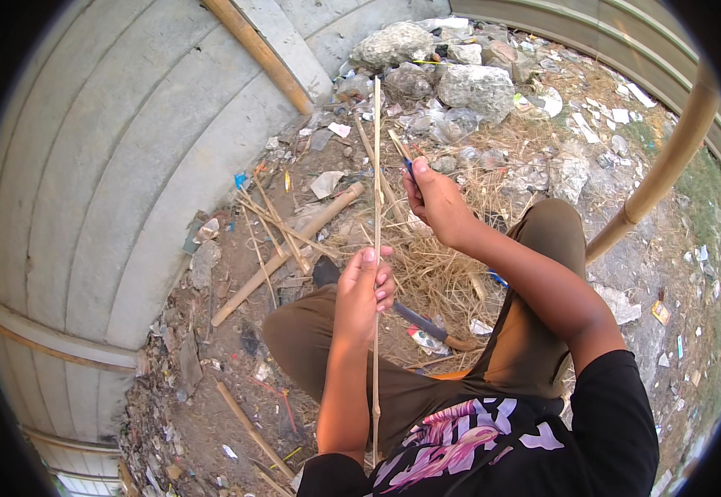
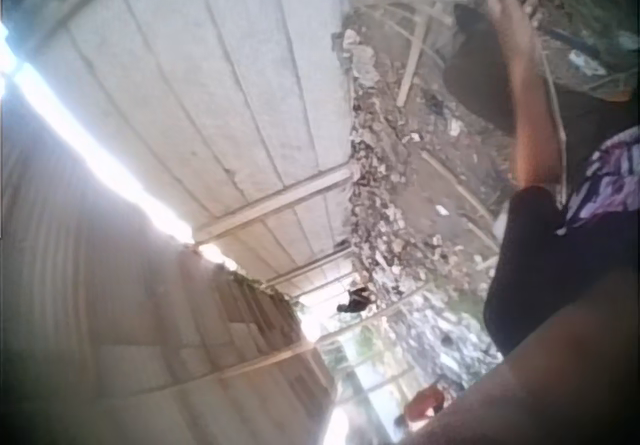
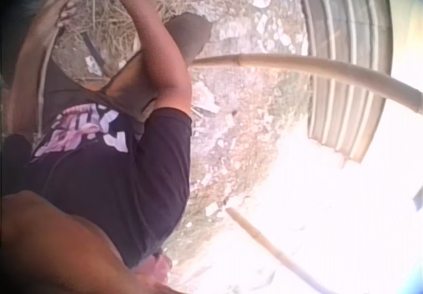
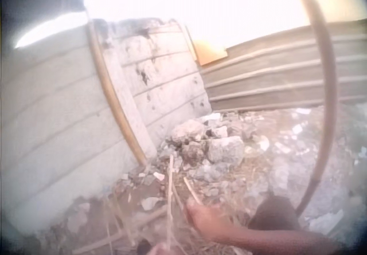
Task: The person sits on the ground and uses a blue utility knife to shave and smooth a long, thin bamboo strip. They repeatedly scrape the knife along the strip's length, occasionally rotating it to work on different sides and inspecting the surface.
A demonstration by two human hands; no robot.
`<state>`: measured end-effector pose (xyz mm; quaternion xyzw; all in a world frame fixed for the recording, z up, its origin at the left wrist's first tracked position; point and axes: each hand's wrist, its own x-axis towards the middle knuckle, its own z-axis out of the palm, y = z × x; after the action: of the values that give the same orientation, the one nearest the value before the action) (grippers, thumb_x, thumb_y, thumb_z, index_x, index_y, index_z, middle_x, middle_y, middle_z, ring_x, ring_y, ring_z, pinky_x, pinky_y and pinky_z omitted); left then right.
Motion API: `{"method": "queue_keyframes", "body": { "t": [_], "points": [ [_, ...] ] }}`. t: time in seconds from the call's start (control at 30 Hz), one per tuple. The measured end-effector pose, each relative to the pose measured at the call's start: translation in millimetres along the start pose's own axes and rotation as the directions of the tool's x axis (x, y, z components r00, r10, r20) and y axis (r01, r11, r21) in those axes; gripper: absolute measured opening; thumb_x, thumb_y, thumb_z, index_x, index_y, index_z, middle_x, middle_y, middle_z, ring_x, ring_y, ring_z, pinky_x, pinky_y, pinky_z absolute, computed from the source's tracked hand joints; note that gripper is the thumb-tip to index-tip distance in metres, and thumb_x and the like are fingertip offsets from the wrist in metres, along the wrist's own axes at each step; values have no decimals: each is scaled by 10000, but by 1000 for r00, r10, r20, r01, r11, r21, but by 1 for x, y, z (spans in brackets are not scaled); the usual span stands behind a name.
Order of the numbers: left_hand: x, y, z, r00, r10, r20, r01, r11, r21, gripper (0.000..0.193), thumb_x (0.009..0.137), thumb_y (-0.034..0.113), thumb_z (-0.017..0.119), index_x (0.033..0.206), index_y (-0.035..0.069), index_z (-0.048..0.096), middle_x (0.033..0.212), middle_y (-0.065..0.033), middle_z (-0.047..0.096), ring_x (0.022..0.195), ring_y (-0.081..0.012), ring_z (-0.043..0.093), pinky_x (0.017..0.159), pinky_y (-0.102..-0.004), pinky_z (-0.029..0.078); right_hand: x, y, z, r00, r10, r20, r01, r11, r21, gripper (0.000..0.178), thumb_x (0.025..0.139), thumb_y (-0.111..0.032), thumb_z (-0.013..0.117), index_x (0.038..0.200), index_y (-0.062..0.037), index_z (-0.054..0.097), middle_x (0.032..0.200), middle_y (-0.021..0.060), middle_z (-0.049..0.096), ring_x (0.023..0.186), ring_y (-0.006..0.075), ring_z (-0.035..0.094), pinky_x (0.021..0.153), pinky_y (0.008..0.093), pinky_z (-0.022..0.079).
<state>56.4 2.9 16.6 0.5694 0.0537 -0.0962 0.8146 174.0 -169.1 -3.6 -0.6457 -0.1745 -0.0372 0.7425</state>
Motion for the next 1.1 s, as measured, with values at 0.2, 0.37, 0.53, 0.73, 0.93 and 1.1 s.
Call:
{"method": "queue_keyframes", "body": {
  "t": [0.2, 0.37, 0.53, 0.73, 0.93, 1.1],
  "points": [
    [-3, -1, 0, 985, 108, -132, -103, 994, 49, 357, 1071, 303, 504, 1236, -4, 580, 741, 52, 412, 577, -19, 378, 462, -167, 299, -24, -17, 23, 893, -233, 385, 450, 501, -739, 393, 1045, -418, 451, 916, -54, 524, 633, 141, 631, 537, 336, 634, 477, 444, 458],
    [-10, 3, 0, 982, 100, -162, -81, 989, 120, 452, 1073, 301, 497, 1366, -43, 525, 763, 42, 437, 587, -16, 389, 453, -171, 302, -3, -13, 15, 921, -260, 289, 367, 333, -868, 425, 1038, -443, 466, 910, -47, 551, 590, 120, 636, 507, 345, 639, 469, 429, 485],
    [-19, 2, -2, 994, 56, -95, -48, 995, 83, 503, 1076, 280, 486, 1432, -73, 442, 746, 42, 413, 570, -20, 367, 436, -174, 290, 43, -23, -35, 977, -79, -197, -132, 497, -857, 540, 1057, -486, 401, 906, -6, 595, 730, 198, 675, 709, 383, 686, 636, 474, 526],
    [-14, 17, -24, 997, 32, 77, -19, 987, -158, 513, 1079, 240, 463, 1442, -113, 381, 730, 37, 394, 553, -29, 342, 422, -179, 288, 23, -4, -28, 986, 154, -63, -164, 842, -513, 614, 1065, -489, 336, 936, 35, 628, 806, 260, 660, 873, 417, 668, 755, 476, 487],
    [-7, 19, -21, 994, 91, 67, -82, 989, -127, 511, 1078, 235, 457, 1441, -117, 385, 815, -2, 468, 613, -49, 412, 460, -195, 340, 0, 66, -13, 846, 518, 122, -62, 322, -945, 576, 1063, -467, 365, 984, 25, 656, 910, 242, 681, 896, 383, 691, 815, 517, 519],
    [-4, 15, -22, 998, 62, -3, -62, 997, -38, 538, 1087, 311, 433, 1476, -57, 378, 795, -5, 467, 589, -52, 414, 464, -206, 354, -6, 81, 1, 805, 581, 118, -260, 525, -811, 566, 1045, -485, 406, 1000, 23, 652, 911, 228, 672, 832, 361, 674, 751, 504, 495]
  ]
}}
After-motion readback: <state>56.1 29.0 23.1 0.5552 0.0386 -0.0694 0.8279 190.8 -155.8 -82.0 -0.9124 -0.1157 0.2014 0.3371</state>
